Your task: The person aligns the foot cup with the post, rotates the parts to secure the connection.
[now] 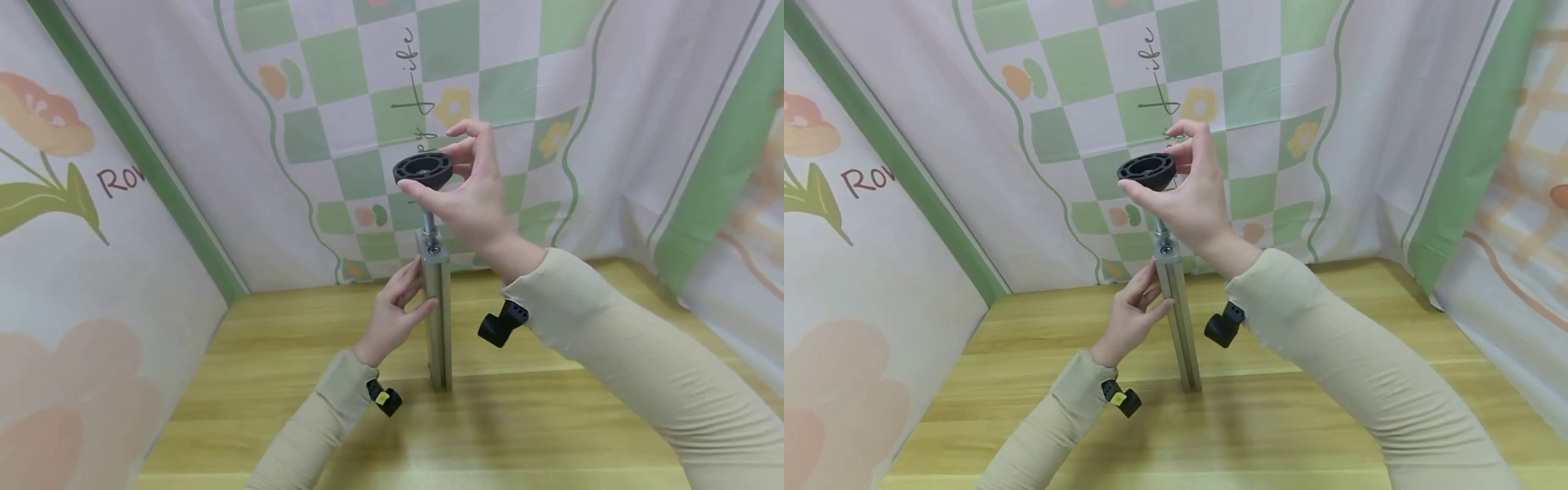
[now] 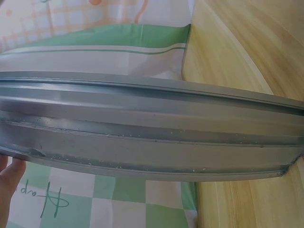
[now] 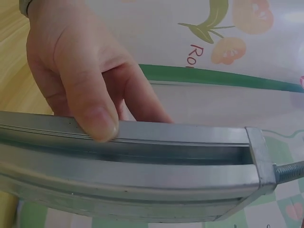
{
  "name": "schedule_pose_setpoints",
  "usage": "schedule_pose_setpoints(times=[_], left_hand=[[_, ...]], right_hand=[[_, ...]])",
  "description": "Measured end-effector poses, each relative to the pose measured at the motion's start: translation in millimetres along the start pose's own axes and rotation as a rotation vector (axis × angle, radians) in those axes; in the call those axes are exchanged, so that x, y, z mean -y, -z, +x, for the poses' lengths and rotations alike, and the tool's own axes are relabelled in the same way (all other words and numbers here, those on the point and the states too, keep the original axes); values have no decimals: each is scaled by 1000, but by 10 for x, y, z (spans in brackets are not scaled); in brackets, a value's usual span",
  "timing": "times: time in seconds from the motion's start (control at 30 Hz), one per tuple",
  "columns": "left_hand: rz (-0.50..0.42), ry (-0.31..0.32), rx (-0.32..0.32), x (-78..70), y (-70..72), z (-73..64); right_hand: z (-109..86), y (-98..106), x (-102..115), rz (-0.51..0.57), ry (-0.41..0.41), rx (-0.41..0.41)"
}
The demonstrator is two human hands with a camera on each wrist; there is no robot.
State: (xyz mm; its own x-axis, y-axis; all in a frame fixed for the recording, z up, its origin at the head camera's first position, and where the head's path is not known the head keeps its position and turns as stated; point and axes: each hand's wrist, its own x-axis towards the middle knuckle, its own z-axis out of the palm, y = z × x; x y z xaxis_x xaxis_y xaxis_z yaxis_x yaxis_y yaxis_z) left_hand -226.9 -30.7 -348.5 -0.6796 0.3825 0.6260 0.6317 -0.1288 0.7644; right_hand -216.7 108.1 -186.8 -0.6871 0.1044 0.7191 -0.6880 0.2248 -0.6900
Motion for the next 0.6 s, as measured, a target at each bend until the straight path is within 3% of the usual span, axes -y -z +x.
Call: schedule_pose_setpoints(times=[0.2, 0.33, 0.47, 0.6], left_hand=[[1, 0, 1, 5, 5, 0], [2, -2, -4, 0, 6, -4], [-1, 7, -2, -3, 3, -9], [-4, 4, 0, -1, -1, -4]], right_hand=[[-31, -43, -1, -54, 54, -64], [-50, -45, -49, -11, 90, -49], [-41, -26, -98, 146, 86, 0], [21, -9, -99, 375, 17, 71]])
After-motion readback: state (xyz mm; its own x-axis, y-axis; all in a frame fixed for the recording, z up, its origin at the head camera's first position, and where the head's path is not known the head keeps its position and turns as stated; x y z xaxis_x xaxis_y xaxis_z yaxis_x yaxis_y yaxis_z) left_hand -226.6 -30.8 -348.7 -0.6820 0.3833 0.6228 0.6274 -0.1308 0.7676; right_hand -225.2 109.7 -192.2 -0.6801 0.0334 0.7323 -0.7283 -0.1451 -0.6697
